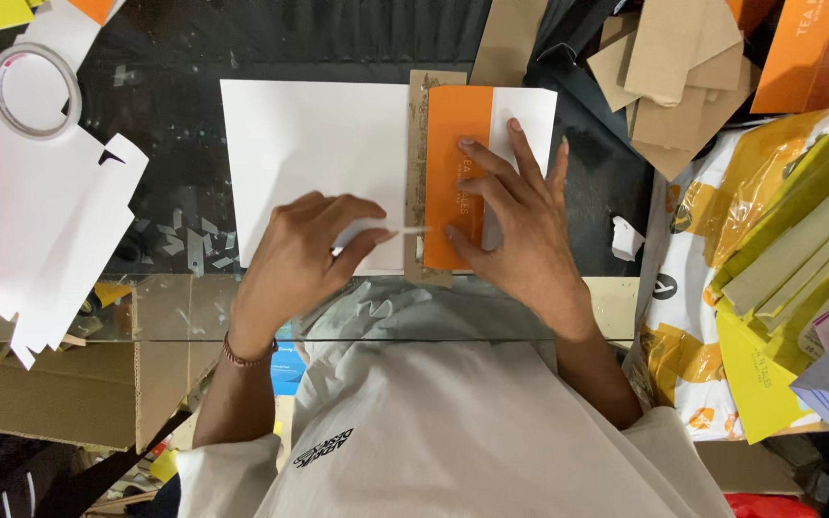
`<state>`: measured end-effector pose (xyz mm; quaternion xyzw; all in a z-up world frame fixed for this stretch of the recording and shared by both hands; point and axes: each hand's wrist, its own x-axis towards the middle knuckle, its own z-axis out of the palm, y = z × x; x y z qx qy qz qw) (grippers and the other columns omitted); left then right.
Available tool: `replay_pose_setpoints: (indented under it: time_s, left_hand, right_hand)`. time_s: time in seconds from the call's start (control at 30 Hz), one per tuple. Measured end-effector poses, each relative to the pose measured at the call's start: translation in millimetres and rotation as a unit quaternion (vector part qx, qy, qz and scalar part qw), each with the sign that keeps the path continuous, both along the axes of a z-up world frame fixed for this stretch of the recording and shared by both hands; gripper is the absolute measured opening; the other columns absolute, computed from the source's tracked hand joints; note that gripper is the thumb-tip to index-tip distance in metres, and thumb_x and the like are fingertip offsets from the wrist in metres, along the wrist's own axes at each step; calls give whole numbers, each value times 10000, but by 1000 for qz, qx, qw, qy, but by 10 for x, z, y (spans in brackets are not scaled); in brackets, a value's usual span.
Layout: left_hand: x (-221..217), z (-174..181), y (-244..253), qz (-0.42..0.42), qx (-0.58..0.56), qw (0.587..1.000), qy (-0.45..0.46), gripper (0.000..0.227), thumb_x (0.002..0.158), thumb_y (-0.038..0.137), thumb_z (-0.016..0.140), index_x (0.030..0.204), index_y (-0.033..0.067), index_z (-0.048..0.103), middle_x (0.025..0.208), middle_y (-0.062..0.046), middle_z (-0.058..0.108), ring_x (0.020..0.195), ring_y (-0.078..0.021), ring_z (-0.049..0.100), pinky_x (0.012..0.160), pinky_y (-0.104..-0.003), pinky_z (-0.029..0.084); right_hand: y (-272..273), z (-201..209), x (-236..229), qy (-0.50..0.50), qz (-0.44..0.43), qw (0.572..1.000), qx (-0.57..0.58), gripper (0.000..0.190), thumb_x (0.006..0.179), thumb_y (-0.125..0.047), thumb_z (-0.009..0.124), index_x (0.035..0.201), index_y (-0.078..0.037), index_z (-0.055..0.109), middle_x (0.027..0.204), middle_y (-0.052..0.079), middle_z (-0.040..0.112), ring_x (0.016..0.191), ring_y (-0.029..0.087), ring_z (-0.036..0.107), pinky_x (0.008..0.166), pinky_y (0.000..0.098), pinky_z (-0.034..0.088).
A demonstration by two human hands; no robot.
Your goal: The person repeatedly applies glue to the spine of orange paper sheets using a small white bottle, presses them onto a white backing sheet, and stacks the finished units. The person handles orange paper sheets, a white backing sheet, and a glue bottle throughout the clip.
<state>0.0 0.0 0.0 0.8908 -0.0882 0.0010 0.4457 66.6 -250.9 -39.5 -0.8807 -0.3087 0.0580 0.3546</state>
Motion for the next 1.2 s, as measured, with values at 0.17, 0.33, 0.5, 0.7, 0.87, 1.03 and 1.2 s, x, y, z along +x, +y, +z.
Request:
replay_pose_setpoints:
  time_s: [0.17,0.33,0.5,0.7,0.87,1.03,1.2]
  left_hand:
    - [215,27,21,6,9,999,-32,93,945,63,756,1006,128,728,663,-46,679,556,-271,645,622,-355,529]
    - [402,-5,64,0,38,996,-75,100,953,57,763,1028,107,721,646,-80,654,557,-296,638,613,-367,526]
    - [561,-6,109,10,66,994,-86,72,972,78,763,1025,98,719,643,-75,673,548,-273,646,621,-343,538]
    - [769,-17,118,7,77,990,-118,55,984,80,760,1015,74,715,649,-112,677,553,-283,665,601,-350,532]
    - [877,-23,116,24,88,987,-130,59,982,83,771,1017,76,724,622,-102,656,559,-277,666,634,-354,553]
    - [938,9,98,39,94,986,-132,43,995,87,763,1018,77,728,635,-100,667,563,-269,673,644,-344,556]
    - [812,-84,105,60,64,988,-131,93,981,102,777,1063,74,742,739,-115,721,626,-282,705,628,-345,581]
  right_hand:
    - [-9,4,-7,-8,1,1000,-7,343,844,-203,844,1128,-129,667,1526,82,566,1531,455,269,1140,806,-11]
    - [-8,-2,-9,-10,3,1000,-15,348,834,-200,841,1125,-128,664,1522,86,564,1524,480,266,1125,821,-2]
    - [-4,4,-13,-7,-2,1000,-10,325,836,-206,832,1108,-140,666,1523,72,569,1529,475,274,1138,814,-3]
    - [-24,26,2,-5,9,1000,-25,347,821,-200,830,1114,-114,665,1515,110,562,1523,505,250,1117,834,5]
    - [-16,-4,-8,-12,1,1000,-21,323,832,-223,824,1098,-134,663,1523,70,566,1534,472,262,1141,803,-11]
    - [-10,31,4,-7,3,1000,-23,324,834,-227,817,1104,-132,666,1519,69,566,1530,480,261,1131,816,-13]
    - [-8,11,-5,-12,0,1000,-18,315,836,-221,820,1099,-142,666,1515,71,570,1534,466,263,1137,806,-17]
